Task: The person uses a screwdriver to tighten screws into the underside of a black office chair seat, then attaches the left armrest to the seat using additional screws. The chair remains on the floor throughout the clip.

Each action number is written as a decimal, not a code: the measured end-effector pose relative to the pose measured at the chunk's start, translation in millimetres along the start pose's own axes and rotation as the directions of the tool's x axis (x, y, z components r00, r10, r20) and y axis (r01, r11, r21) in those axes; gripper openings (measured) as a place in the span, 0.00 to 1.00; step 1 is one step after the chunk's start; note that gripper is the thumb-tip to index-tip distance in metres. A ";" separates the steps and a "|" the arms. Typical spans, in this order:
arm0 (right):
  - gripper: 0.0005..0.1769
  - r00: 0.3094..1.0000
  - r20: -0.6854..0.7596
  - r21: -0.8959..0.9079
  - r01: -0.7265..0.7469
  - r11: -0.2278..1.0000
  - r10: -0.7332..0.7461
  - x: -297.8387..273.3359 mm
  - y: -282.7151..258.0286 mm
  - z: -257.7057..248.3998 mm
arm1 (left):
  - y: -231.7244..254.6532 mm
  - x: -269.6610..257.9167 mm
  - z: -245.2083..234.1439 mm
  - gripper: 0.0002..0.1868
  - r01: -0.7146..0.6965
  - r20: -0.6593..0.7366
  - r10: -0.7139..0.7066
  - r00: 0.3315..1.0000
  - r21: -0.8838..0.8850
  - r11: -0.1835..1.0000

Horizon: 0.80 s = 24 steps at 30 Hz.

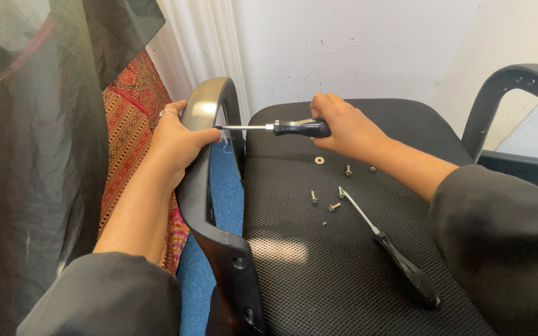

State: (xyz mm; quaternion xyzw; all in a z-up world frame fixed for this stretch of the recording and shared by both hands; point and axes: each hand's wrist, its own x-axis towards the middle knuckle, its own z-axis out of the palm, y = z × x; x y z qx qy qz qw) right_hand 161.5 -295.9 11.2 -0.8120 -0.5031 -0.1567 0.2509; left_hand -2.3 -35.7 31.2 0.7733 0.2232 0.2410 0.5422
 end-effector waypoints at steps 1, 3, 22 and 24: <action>0.25 0.997 0.049 0.017 -0.053 0.998 0.052 0.3 -0.2 0.0 | 0.6 -0.4 -0.2 0.47 -0.005 -0.001 0.005 1.000 0.002 1.000; 0.25 0.977 0.149 0.044 -0.160 0.986 0.152 0.8 -1.0 -0.7 | 2.0 -1.4 0.1 0.47 -0.017 -0.002 0.017 1.000 0.005 1.000; 0.25 0.999 0.008 0.009 0.038 0.999 -0.038 4.2 14.5 6.4 | 1.0 -1.3 -0.4 0.49 -0.011 -0.013 0.011 1.000 0.036 0.999; 0.25 1.000 -0.003 -0.018 0.030 0.999 -0.030 4.4 13.4 8.1 | 1.1 -0.9 -0.1 0.49 -0.010 -0.009 0.010 1.000 0.036 0.999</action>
